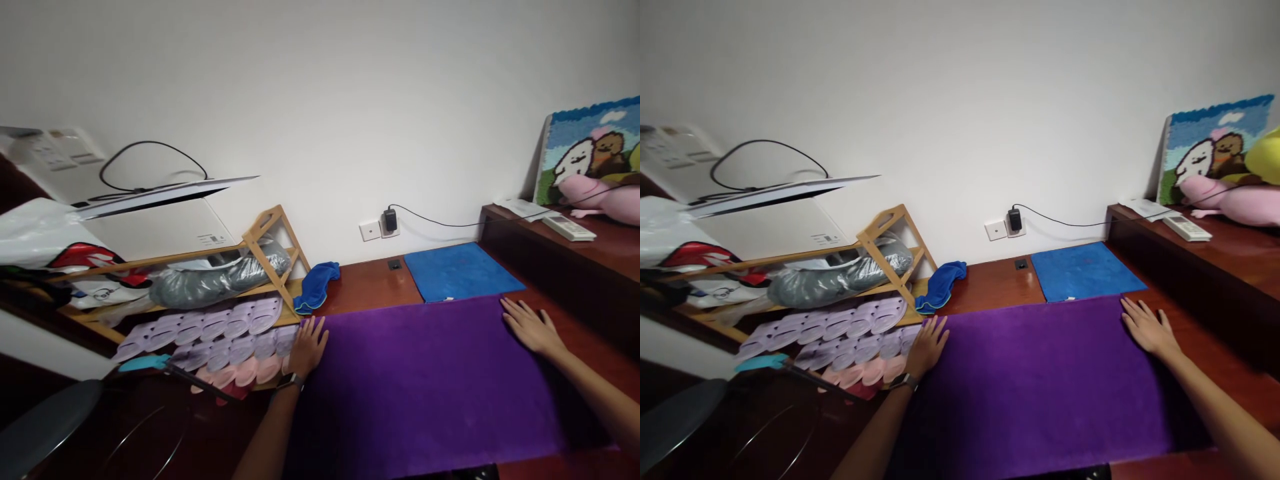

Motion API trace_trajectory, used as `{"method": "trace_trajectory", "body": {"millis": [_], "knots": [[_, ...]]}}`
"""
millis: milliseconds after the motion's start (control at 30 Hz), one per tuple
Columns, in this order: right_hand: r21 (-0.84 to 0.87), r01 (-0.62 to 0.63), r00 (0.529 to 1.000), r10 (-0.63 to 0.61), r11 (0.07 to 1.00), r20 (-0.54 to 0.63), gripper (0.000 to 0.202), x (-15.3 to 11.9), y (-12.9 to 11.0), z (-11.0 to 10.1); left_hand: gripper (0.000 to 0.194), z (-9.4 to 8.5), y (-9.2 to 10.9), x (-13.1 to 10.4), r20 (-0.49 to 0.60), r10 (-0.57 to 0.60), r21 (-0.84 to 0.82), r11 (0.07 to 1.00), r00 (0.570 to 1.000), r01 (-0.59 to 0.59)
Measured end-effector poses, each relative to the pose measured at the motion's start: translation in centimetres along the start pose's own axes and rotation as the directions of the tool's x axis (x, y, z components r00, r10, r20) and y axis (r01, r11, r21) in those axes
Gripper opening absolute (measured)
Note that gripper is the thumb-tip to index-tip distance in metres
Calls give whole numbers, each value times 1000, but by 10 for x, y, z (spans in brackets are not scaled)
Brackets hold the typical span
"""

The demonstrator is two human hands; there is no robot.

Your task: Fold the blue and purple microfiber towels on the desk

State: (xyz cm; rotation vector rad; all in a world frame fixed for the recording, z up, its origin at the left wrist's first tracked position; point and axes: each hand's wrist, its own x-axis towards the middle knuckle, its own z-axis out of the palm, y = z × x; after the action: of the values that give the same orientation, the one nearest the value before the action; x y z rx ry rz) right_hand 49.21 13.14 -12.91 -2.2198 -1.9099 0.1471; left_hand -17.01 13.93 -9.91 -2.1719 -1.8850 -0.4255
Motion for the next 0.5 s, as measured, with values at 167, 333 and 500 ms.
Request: {"method": "trace_trajectory", "body": {"millis": [167,333,500], "knots": [[37,64,998,-64,997,6,73,0,4,3,45,-26,11,-1,-115,-24,-17,1000,993,22],[65,62,998,-62,996,-13,70,2,6,7,35,-53,58,-2,-132,70,-49,996,989,-77],[41,72,996,-70,997,-48,69,2,9,12,24,-67,214,-34,-107,452,-270,844,885,-464]]}}
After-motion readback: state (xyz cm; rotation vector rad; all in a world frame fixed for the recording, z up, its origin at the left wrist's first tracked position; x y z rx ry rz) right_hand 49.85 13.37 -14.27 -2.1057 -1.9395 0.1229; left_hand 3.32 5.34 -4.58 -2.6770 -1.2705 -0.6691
